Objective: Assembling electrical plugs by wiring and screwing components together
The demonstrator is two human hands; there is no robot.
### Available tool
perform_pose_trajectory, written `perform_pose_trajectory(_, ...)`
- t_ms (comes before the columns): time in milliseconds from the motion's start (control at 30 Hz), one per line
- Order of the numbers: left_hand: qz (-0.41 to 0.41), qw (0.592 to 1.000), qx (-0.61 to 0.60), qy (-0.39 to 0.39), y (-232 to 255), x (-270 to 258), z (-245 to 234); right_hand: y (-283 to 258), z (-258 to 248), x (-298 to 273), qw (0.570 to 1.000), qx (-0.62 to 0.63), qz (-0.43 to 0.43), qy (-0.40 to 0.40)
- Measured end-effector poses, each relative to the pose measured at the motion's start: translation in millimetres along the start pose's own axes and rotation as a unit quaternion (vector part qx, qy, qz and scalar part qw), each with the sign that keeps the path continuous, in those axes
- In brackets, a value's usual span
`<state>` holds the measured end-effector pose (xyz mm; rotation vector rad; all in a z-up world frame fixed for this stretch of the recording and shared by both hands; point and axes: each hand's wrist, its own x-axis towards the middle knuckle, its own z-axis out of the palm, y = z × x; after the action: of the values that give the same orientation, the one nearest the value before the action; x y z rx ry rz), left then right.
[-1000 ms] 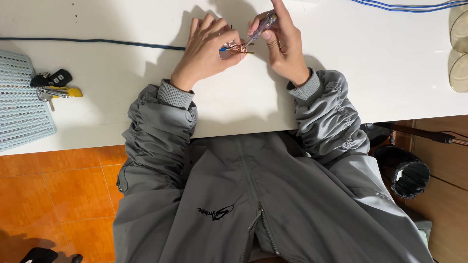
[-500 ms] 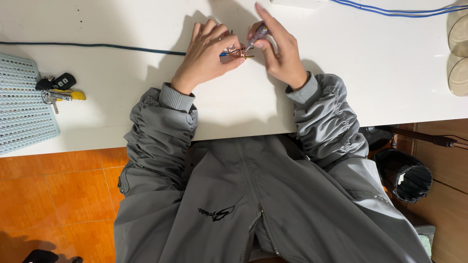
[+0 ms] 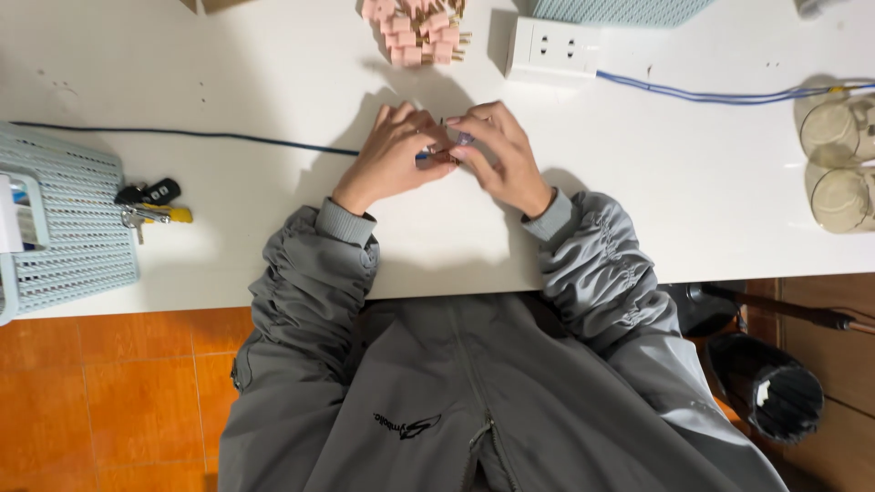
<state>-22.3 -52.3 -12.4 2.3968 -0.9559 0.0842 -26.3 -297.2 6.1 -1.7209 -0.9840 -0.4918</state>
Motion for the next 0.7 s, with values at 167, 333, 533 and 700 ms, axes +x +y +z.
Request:
perform_pose_trajectory(167, -0.009, 1.0, -0.009, -0.02, -0.4, 3.2, -3.2, -2.4, 1.2, -4.4, 0.999, -0.041, 0.008, -0.001)
perform_pose_trajectory(333, -0.011, 0.999, -0.016, -0.027, 0.5, 5.8, -4.4, -4.6, 2.2, 0.6, 0.999, -0.044, -0.004, 0.022)
perform_pose_trajectory(533, -0.006, 1.0, 0.004, -0.023, -4.8, 5.0, 1.6, -7.1, 2.8, -0.4, 0.998, -0.063, -0.01, -0.015)
perform_pose_trajectory(700, -0.005, 1.0, -0.007, -0.013, 0.4, 5.1, -0.6, -5.6, 3.5, -0.1, 0.995, -0.085, -0.059, -0.001)
